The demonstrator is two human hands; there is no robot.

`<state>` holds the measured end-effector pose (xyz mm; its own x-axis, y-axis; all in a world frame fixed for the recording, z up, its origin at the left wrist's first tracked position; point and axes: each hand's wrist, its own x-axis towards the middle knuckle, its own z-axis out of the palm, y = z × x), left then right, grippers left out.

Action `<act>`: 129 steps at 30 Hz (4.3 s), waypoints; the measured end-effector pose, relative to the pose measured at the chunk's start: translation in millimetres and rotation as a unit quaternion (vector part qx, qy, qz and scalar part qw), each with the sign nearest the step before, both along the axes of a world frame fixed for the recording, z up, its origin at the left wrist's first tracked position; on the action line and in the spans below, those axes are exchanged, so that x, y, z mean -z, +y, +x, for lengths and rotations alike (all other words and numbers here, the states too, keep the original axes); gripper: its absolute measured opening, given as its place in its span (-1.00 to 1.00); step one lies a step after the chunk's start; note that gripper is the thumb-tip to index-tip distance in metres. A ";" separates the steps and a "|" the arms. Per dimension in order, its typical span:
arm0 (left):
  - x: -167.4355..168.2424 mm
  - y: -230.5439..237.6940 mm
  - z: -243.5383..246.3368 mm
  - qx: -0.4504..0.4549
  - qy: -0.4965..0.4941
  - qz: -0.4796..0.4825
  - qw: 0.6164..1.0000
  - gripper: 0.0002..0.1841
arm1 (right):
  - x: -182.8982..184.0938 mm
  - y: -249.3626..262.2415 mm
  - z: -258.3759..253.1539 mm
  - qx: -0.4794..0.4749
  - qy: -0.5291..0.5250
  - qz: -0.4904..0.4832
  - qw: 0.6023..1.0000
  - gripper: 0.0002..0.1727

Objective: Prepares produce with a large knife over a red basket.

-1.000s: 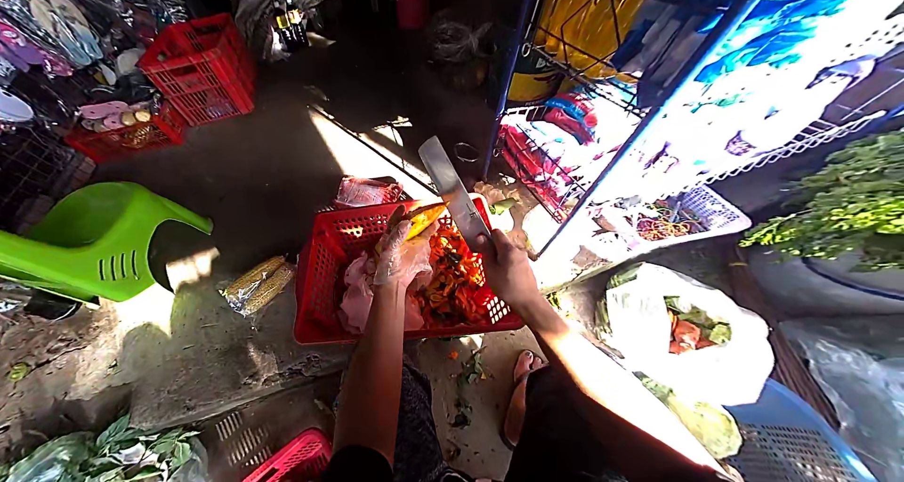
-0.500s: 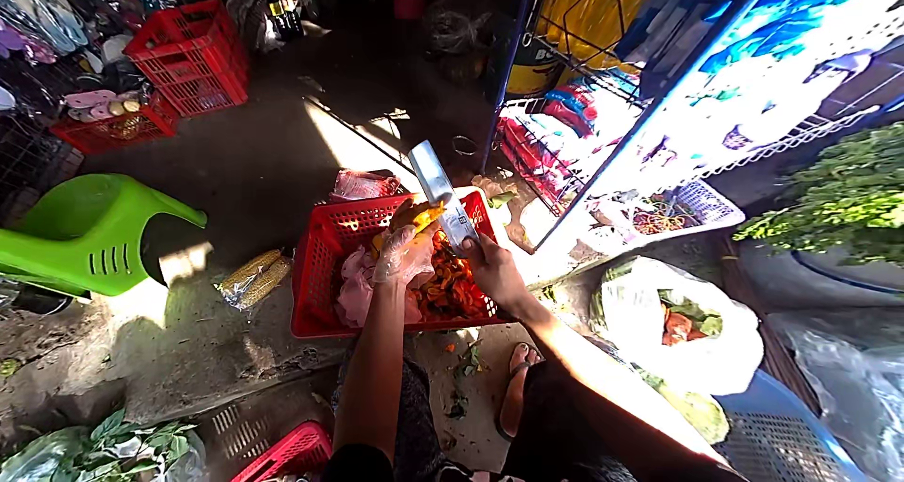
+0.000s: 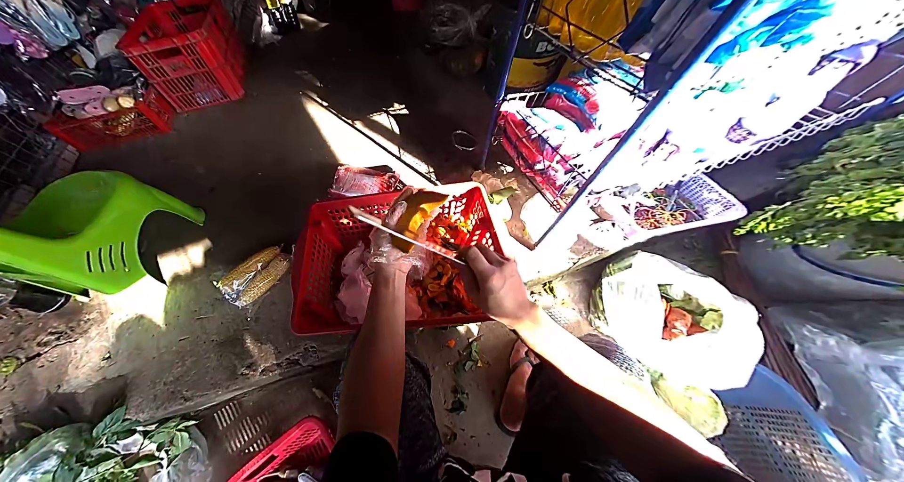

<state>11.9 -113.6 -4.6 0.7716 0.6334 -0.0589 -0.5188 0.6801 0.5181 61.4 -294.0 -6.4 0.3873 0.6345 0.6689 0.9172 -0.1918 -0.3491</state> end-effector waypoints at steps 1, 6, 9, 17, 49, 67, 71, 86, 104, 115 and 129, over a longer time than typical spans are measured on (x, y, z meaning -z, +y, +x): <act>0.2 1.8 0.6 0.014 -0.001 0.028 1.000 -0.63 | -1.3 1.3 -5.1 -0.002 -0.011 -0.005 1.000 -0.77; -9.3 -5.0 -2.1 -0.027 0.043 0.017 0.999 -0.69 | 3.1 8.2 -11.4 0.009 -0.027 -0.020 0.999 -0.81; -10.0 -11.6 -5.3 -0.053 0.053 0.013 0.997 -0.74 | 7.6 12.6 -12.7 0.021 -0.015 -0.031 0.999 -0.81; 4.0 -21.4 3.5 -0.091 0.071 -0.013 0.993 -0.74 | 19.9 21.6 -6.4 0.086 0.004 -0.067 0.994 -0.84; 3.6 -20.5 6.2 -0.069 0.059 -0.079 0.993 -0.59 | 29.3 24.0 -1.1 0.062 0.090 -0.137 0.984 -0.74; -30.6 -6.5 -14.4 0.041 0.219 0.118 0.968 -0.81 | 32.4 -5.6 38.1 -0.092 -0.005 -0.030 0.995 -0.74; -30.3 -14.0 -11.8 0.055 0.257 0.090 0.961 -0.77 | 39.3 -6.4 37.6 -0.055 0.003 -0.041 0.998 -0.69; -7.9 -13.7 -5.3 0.017 0.268 0.040 0.963 -0.73 | 27.1 -11.0 39.3 -0.080 0.074 -0.048 0.993 -0.64; -5.9 -30.4 -0.7 0.017 0.264 -0.002 0.964 -0.77 | 31.7 -5.7 39.2 -0.026 0.069 -0.108 0.991 -0.74; 4.5 -33.3 4.2 -0.033 0.260 -0.012 0.965 -0.81 | 55.2 9.6 26.9 0.064 0.041 -0.113 0.991 -0.75; 16.0 -14.9 -1.9 0.055 0.294 0.032 0.954 -0.75 | 29.8 1.9 55.2 0.057 0.049 -0.069 0.995 -0.79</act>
